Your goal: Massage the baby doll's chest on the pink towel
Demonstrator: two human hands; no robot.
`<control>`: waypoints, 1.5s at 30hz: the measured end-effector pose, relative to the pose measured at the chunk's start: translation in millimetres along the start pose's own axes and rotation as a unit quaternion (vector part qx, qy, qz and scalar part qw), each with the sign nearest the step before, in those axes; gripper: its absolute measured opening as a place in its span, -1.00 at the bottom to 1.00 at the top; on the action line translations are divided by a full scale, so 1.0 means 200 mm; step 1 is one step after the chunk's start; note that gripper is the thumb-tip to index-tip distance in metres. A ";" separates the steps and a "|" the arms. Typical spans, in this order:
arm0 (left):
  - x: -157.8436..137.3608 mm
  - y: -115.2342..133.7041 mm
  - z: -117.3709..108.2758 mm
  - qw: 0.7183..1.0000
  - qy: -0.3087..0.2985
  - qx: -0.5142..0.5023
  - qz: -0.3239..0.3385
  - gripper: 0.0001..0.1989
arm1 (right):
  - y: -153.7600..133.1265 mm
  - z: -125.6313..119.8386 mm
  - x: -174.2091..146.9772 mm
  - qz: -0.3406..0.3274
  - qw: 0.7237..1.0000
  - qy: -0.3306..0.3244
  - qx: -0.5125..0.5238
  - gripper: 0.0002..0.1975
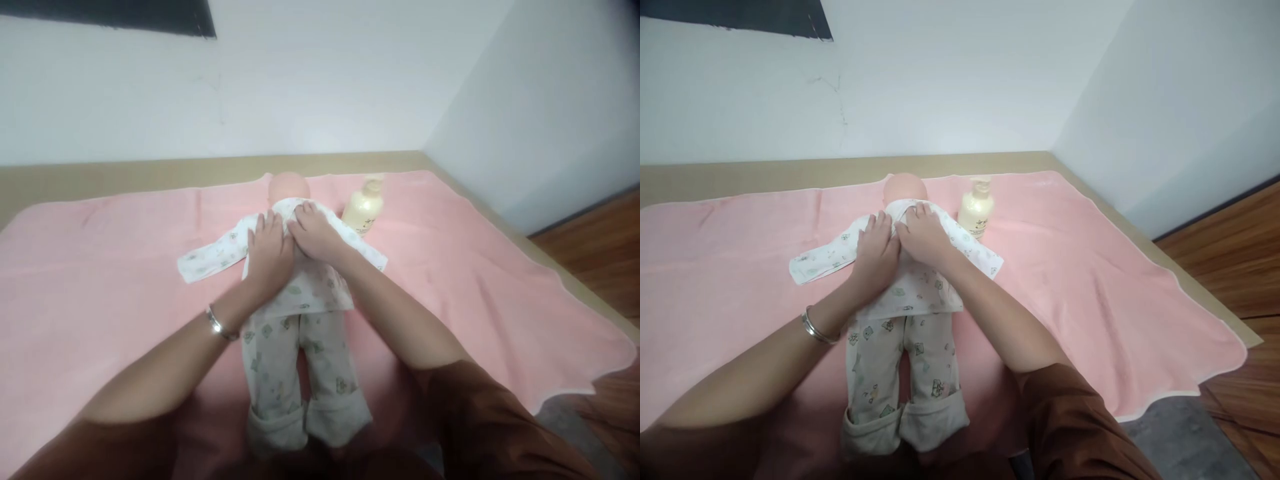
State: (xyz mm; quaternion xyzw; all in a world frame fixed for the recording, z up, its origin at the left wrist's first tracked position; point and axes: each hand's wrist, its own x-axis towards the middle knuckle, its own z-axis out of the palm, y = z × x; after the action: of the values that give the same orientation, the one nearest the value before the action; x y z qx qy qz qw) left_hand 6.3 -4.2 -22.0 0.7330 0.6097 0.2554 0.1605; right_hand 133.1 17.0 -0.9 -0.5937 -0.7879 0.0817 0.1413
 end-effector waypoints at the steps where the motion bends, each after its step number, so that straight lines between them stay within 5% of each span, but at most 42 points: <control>1: -0.02 0.02 0.00 1.000 -0.001 0.004 0.007 -0.40 | 0.02 0.01 0.02 0.011 1.000 0.002 0.005 -0.49; 15: 0.11 -0.12 0.00 0.991 0.009 -0.121 -0.054 -0.30 | -0.20 0.01 -0.22 -0.014 0.982 0.006 -0.187 -0.44; 20: 0.09 -0.11 0.01 0.998 0.016 -0.063 -0.016 -0.34 | -0.14 0.00 -0.14 -0.058 0.990 0.000 -0.129 -0.53; 25: 0.09 -0.12 0.04 0.998 0.039 -0.045 0.005 -0.38 | -0.04 0.07 -0.02 -0.024 0.997 0.066 -0.040 -0.44; 31: 0.09 -0.14 0.06 0.998 0.048 -0.031 0.027 -0.42 | -0.01 0.11 -0.01 -0.026 0.997 0.072 0.010 -0.43; 36: 0.04 -0.07 0.00 0.997 0.002 -0.001 0.080 -0.40 | 0.01 0.09 0.01 0.064 0.996 0.047 0.041 -0.30; 45: 0.14 -0.16 -0.01 0.997 0.009 -0.077 0.002 -0.38 | -0.13 0.07 -0.11 0.047 0.992 0.048 -0.111 -0.37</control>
State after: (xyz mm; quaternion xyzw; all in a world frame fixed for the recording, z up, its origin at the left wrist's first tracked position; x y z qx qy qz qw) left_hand -17.0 29.2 -33.0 0.7175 0.5878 0.3088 0.2108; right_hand 110.9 -11.2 -9.8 -0.6454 -0.7556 -0.0280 0.1084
